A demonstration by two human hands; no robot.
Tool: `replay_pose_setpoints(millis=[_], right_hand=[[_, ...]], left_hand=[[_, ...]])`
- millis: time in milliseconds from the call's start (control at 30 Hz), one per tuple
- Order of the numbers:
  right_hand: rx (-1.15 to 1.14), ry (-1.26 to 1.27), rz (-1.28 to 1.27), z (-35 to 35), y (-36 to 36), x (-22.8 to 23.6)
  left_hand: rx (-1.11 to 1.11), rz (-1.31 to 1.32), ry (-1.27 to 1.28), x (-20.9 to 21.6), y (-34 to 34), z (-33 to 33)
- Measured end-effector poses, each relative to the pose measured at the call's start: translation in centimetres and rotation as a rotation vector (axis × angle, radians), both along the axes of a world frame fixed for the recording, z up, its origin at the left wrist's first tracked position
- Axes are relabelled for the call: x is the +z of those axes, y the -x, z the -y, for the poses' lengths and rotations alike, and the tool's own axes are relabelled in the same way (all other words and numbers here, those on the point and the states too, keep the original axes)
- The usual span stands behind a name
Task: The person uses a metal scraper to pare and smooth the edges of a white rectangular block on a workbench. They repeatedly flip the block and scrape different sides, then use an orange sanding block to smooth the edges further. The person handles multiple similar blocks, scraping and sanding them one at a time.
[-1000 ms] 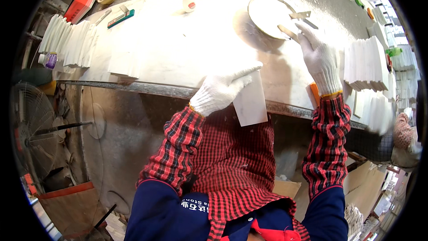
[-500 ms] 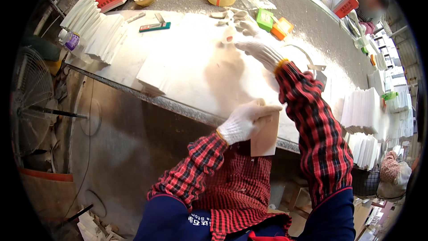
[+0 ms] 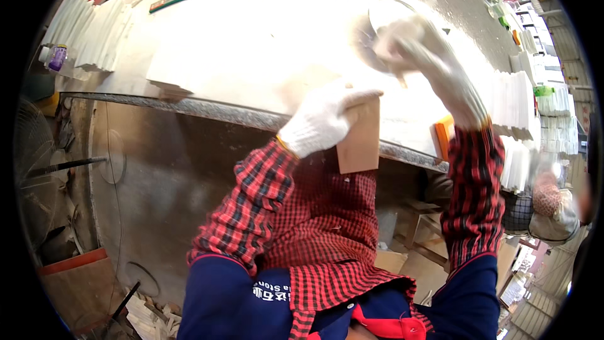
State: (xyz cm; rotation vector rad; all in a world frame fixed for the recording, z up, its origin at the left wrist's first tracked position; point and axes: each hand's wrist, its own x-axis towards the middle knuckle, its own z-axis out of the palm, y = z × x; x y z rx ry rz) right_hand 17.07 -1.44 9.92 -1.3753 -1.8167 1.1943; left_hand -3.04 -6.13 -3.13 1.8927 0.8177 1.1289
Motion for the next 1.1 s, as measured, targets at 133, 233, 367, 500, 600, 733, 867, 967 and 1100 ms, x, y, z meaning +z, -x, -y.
replay_pose_setpoints(millis=[133,233,367,500,600,733,867,967,1100], right_hand=[[-0.195,0.260,-0.082,8.8,-4.8,-1.3],[-0.315,0.379,-0.067,11.9,-5.1,-1.9],[-0.356,0.369,0.026,12.9,-4.7,-3.6],[-0.397,0.298,-0.005,12.3,-3.5,-4.5],[-0.416,0.304,-0.017,11.7,-3.1,-4.2],[-0.447,0.274,-0.027,11.4,-2.9,-4.0],[-0.482,0.271,-0.091,11.4,-3.0,-4.6],[-0.500,0.264,-0.159,11.3,-3.1,-4.8],[-0.486,0.281,-0.078,11.0,-3.1,-4.2]], left_hand=[[-0.026,-0.192,0.296,1.9,0.4,0.8],[-0.068,-0.224,0.484,1.8,0.9,0.7],[-0.072,-0.224,0.432,2.1,0.7,0.6],[-0.100,-0.195,0.498,2.0,0.8,0.5],[-0.088,-0.167,0.476,1.8,1.0,0.7],[-0.091,-0.152,0.472,2.0,1.0,0.7],[-0.089,-0.199,0.432,1.9,0.9,0.4],[-0.070,-0.168,0.368,1.5,0.9,0.4],[-0.076,-0.242,0.456,2.2,1.1,0.3]])
